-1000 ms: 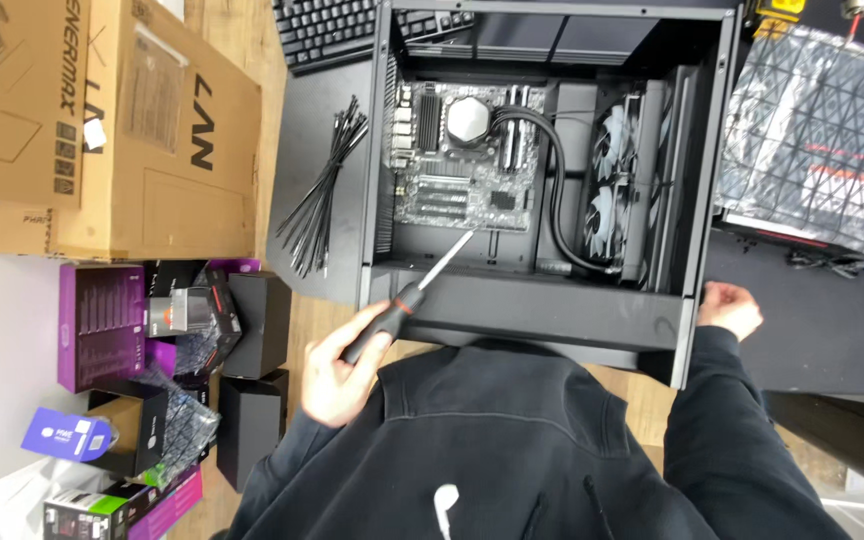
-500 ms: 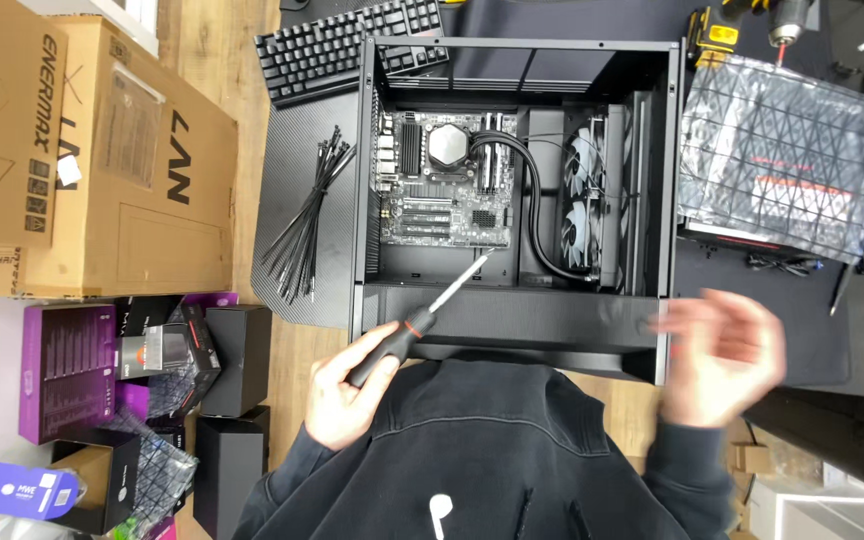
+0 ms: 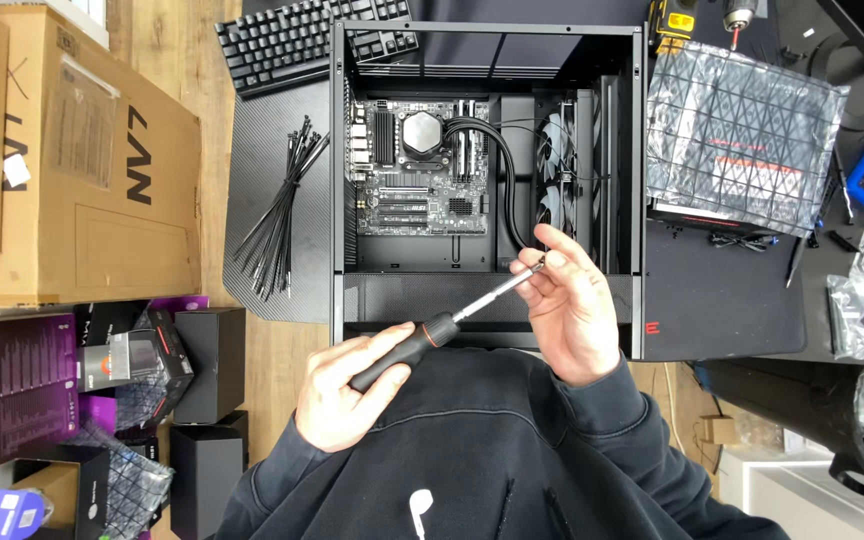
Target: The person builds a desktop computer by installing components into a black case. They use a screwdriver to secure parts to the motherboard, manage cables, and point out specific internal locations.
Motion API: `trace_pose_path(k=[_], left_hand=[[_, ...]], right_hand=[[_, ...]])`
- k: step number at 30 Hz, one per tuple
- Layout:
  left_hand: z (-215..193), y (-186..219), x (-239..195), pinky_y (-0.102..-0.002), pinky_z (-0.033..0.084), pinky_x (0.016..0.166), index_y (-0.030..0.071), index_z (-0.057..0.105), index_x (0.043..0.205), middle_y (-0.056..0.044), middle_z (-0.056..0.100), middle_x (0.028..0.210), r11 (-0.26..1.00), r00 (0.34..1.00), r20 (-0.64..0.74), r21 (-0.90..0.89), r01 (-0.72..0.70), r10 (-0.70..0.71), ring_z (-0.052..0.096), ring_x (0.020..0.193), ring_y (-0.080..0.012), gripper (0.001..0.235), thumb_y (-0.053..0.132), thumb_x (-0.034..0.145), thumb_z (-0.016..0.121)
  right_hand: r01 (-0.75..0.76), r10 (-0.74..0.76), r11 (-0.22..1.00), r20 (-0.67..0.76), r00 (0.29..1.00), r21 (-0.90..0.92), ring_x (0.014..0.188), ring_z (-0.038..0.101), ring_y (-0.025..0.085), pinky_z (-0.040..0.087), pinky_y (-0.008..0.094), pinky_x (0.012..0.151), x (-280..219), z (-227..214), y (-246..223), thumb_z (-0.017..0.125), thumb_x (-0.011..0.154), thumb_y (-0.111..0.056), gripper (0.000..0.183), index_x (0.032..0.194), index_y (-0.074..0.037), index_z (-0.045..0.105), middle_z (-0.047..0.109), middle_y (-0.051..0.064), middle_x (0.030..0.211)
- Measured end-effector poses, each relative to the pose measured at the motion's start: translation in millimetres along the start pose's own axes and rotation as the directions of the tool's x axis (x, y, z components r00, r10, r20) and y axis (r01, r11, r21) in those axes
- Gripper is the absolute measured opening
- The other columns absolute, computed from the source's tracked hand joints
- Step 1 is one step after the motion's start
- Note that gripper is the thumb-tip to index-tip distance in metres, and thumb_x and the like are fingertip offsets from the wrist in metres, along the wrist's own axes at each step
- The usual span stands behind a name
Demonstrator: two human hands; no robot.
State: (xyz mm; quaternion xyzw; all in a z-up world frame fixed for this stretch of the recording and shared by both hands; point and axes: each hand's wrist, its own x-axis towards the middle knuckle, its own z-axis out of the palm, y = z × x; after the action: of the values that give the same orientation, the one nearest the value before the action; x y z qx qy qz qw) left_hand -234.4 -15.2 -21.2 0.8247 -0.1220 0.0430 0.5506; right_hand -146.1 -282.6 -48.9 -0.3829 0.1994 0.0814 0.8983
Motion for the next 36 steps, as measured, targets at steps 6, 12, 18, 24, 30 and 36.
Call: trace_pose_path(k=[6,12,18,24,30,36], left_hand=[[8.3,0.2,-6.2,-0.026,0.058,0.079,0.011,0.068,0.13,-0.007,0.079,0.113,0.998,0.999,-0.012,0.055,0.035,-0.035,0.07,0.073,-0.0157,0.038,0.017,0.093,0.072],[15.3,1.2,-8.2,-0.025,0.056,0.072,0.01,0.069,0.129,-0.006,0.078,0.106,0.995,0.994,-0.039,-0.012,0.102,-0.102,0.069,0.073,-0.0139,0.037,0.021,0.094,0.07],[18.9,3.1,-9.2,-0.024,0.052,0.067,0.013,0.07,0.128,-0.005,0.08,0.104,0.988,0.987,-0.043,0.005,0.154,-0.154,0.065,0.065,-0.0115,0.035,0.023,0.094,0.07],[26.8,-8.5,-10.9,-0.025,0.037,0.058,0.003,0.069,0.123,-0.011,0.065,0.082,0.697,0.869,0.207,-0.526,0.487,-0.45,0.056,0.063,-0.0144,0.037,0.027,0.096,0.062],[31.2,-36.5,-17.0,-0.018,0.027,0.03,-0.003,0.07,0.118,-0.023,0.063,0.059,-0.218,0.801,0.531,-0.846,0.486,-0.275,0.037,0.029,-0.0125,0.032,0.016,0.1,0.053],[14.4,-43.1,3.9,-0.02,0.034,0.03,-0.007,0.055,0.129,-0.026,0.064,0.086,0.303,0.875,0.283,-0.858,0.414,-0.393,0.05,0.036,-0.013,0.045,0.019,0.092,0.056]], right_hand=[[0.024,-0.023,0.999,-0.039,0.999,0.023,0.086,0.076,0.027,0.065,0.028,0.073,-1.6,-1.1,2.6,0.067,0.095,-0.007,0.039,0.133,0.002,0.062,0.076,0.019,0.097],[0.101,-0.101,0.995,-0.022,0.995,0.012,0.088,0.076,0.029,0.06,0.025,0.06,-1.5,-9.9,9.3,0.068,0.097,-0.01,0.023,0.119,-0.004,0.068,0.076,0.019,0.098],[0.277,-0.276,0.955,0.021,0.961,-0.104,0.083,0.075,0.03,0.055,0.026,0.057,-1.7,-10.1,16.6,0.067,0.098,-0.01,0.017,0.114,-0.004,0.068,0.076,0.02,0.095],[0.57,-0.549,0.791,0.151,0.822,-0.222,0.078,0.075,0.025,0.064,0.034,0.068,-11.6,11.0,9.4,0.069,0.1,-0.01,0.016,0.114,-0.002,0.068,0.074,0.016,0.088],[0.741,-0.651,0.651,0.38,0.657,-0.167,0.074,0.072,0.041,0.065,0.044,0.071,-14.1,38.8,-4.5,0.059,0.095,-0.001,0.015,0.105,0.009,0.055,0.066,0.031,0.079],[0.676,-0.453,0.574,0.508,0.732,-0.462,0.119,0.066,0.036,0.058,0.05,0.105,4.6,42.5,-39.6,0.047,0.109,-0.017,0.05,0.154,-0.001,0.033,0.059,0.029,0.134]])
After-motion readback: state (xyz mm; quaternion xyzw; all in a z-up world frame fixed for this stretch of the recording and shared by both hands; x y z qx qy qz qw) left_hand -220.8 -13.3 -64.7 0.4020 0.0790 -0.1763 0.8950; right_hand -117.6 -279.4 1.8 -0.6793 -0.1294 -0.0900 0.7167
